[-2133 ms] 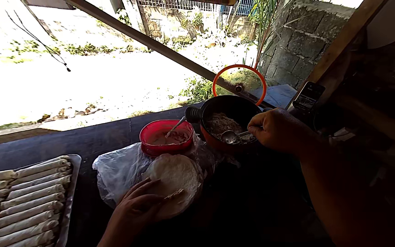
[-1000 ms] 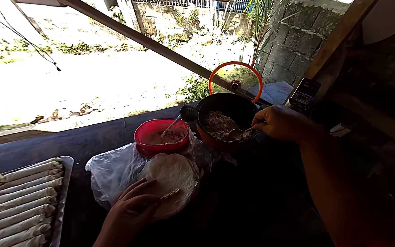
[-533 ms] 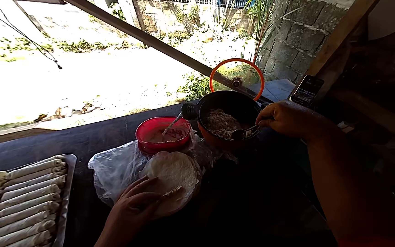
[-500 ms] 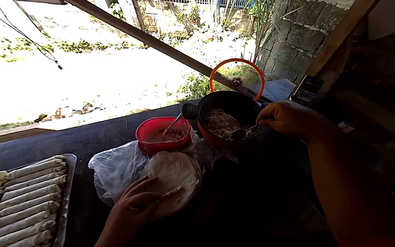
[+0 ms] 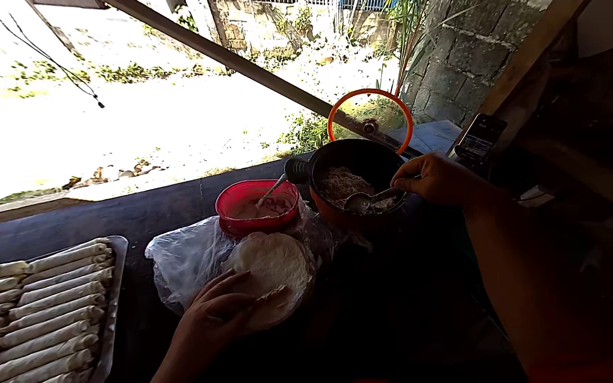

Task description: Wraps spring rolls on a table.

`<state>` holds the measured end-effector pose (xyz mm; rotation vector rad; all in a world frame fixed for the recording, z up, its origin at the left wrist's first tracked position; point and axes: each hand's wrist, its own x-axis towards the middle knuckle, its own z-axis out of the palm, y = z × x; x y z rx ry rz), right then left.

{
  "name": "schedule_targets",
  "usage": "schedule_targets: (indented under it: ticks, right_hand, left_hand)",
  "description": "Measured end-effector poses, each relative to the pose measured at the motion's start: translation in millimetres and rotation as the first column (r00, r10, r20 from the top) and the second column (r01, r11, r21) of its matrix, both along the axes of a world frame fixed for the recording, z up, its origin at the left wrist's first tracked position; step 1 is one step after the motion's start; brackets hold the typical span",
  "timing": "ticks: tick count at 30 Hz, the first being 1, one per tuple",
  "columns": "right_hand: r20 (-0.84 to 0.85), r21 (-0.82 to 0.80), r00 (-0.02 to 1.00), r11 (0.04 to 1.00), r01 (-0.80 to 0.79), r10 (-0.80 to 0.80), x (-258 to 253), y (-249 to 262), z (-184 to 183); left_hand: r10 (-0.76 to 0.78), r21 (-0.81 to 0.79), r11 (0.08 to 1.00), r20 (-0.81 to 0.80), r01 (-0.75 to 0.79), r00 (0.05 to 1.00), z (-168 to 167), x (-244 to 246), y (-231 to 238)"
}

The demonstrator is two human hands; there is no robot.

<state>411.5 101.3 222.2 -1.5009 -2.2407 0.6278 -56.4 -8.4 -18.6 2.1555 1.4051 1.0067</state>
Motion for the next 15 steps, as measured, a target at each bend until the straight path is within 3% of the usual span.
schedule_targets:
  ticks: [3, 8, 11, 15]
  right_hand:
    - [-0.067, 0.01, 0.997, 0.999, 0.031, -0.03, 1, 4, -12]
    - [-0.211, -0.19, 0.967, 0.977, 0.099, -0.139, 5, 10, -16]
    - [-0.345, -0.246, 0.918, 0.963, 0.112, -0.195, 8, 9, -20]
    - [-0.383, -0.282, 0.902, 0.955, 0.089, -0.197, 15, 13, -21]
  left_hand:
    - [0.002, 0.002, 1.0, -0.004, -0.002, 1.0, -1, -1, 0]
    - [0.009, -0.002, 1.0, -0.006, -0.009, 1.0, -1, 0, 0]
    - [0.01, -0.002, 1.0, -0.007, -0.01, 1.0, 0, 0, -1]
    - [0.006, -0.006, 1.0, -0.004, -0.006, 1.0, 0, -1, -2]
